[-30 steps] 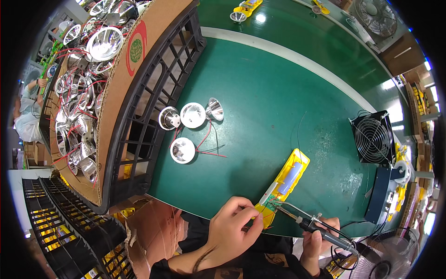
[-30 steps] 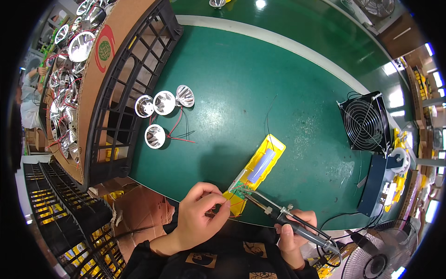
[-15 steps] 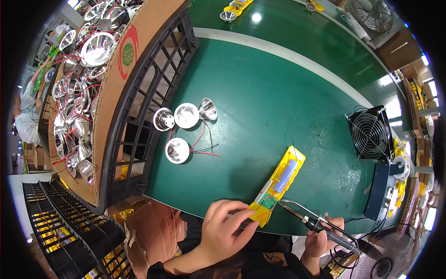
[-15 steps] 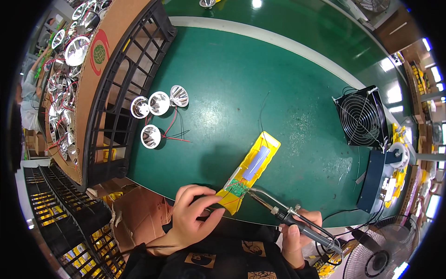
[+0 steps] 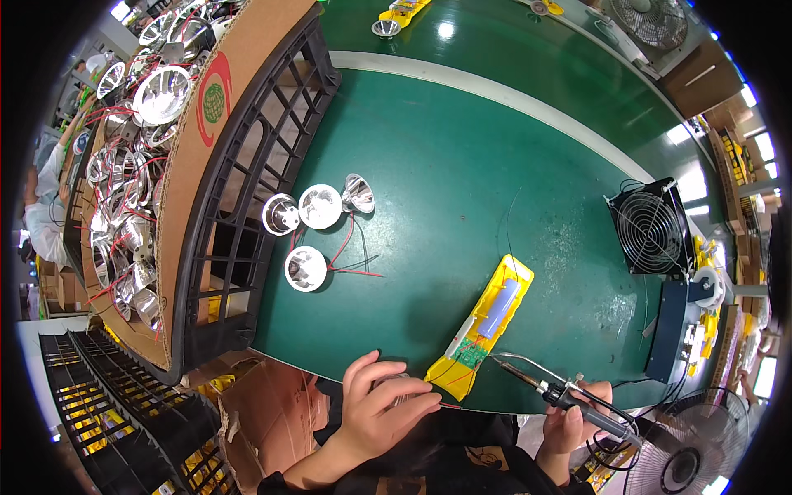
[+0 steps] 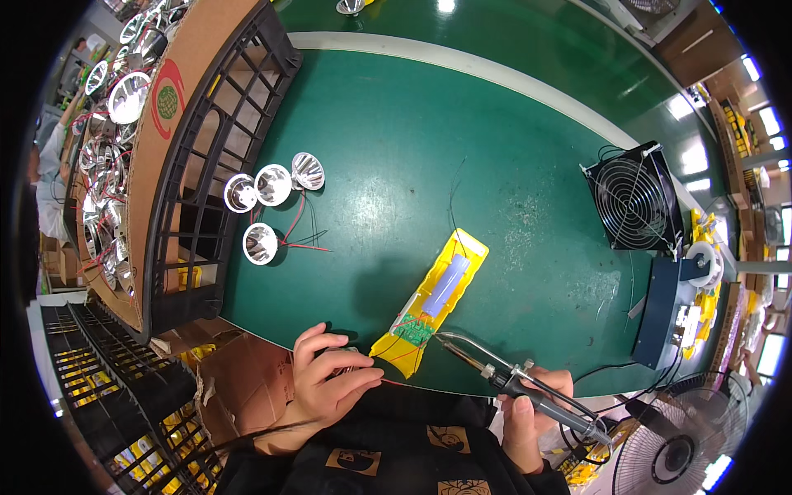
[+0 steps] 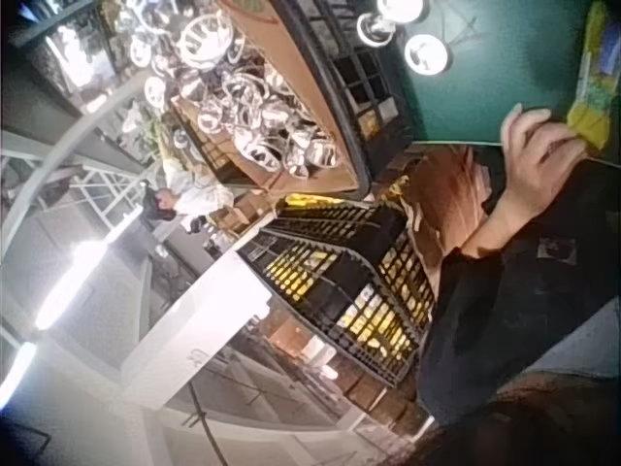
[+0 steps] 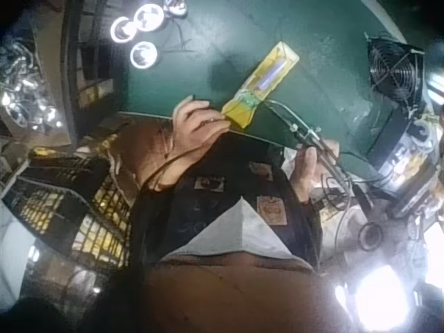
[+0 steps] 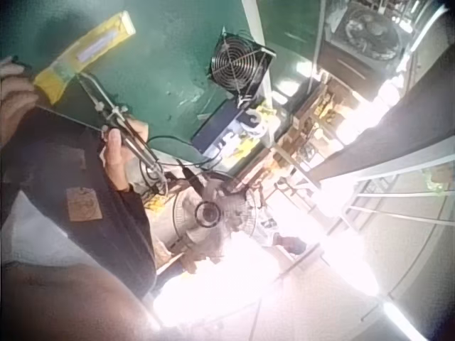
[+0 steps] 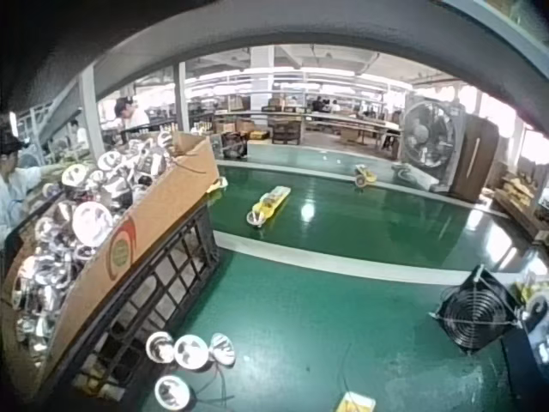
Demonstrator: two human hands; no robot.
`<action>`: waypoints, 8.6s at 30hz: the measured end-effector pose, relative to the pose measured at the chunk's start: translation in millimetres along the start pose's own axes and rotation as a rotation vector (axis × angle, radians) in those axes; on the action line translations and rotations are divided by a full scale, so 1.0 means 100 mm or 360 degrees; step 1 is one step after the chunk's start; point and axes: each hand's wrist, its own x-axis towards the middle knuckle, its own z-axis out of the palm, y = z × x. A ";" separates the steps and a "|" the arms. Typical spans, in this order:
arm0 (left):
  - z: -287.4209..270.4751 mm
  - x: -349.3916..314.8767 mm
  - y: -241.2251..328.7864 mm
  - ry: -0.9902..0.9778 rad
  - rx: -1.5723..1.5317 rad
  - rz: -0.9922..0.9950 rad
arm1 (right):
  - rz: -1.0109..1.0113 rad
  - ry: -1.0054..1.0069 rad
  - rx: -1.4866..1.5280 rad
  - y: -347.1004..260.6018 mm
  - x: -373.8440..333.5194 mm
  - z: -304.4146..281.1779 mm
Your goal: The person solders wires to flashlight components using a soldering iron, repeatedly retrieving parts from crates and placing the assembled flashlights onto a conveyor belt.
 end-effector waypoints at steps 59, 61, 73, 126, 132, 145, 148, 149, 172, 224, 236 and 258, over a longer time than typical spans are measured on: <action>0.28 0.20 0.18 0.0241 0.0008 -0.0359 | 0.0140 -0.0234 0.0001 0.00 0.01 -0.02; 0.29 0.20 0.17 0.0245 0.0004 -0.0363 | 0.0123 -0.0188 -0.0007 -0.02 0.00 0.01; 0.15 0.42 0.40 -0.0256 0.0148 -0.0622 | -0.0220 0.0241 -0.0040 -0.14 0.08 -0.16; 0.23 0.44 0.12 0.0400 -0.0303 -0.0525 | 0.0082 -0.0789 -0.0154 -0.22 0.96 0.25; 0.22 0.45 0.11 0.0346 -0.0313 -0.0607 | 0.0193 -0.0796 -0.0210 -0.13 0.95 0.26; 0.26 0.45 0.09 0.0357 -0.0245 -0.0601 | 0.0277 -0.0773 -0.0154 -0.12 0.89 0.26; 0.26 0.45 0.08 0.0360 -0.0264 -0.0586 | 0.0297 -0.0764 -0.0140 -0.12 0.89 0.26; 0.25 0.45 0.08 0.0356 -0.0265 -0.0586 | 0.0308 -0.0766 -0.0185 -0.13 0.89 0.26; 0.27 0.45 0.06 0.0368 -0.0270 -0.0569 | 0.0276 -0.0820 -0.0259 -0.09 0.91 0.28; 0.08 0.40 0.19 0.0025 0.0069 -0.0791 | 0.0076 -0.0501 0.0067 -0.10 0.77 0.05; -0.74 0.13 -0.35 -0.0158 -0.0082 -0.0478 | -0.0100 -0.0432 0.0119 -0.18 0.59 -0.06; -0.76 -0.39 -0.28 -0.0129 0.0045 -0.0156 | -0.0094 -0.0421 0.0054 -0.13 0.56 -0.01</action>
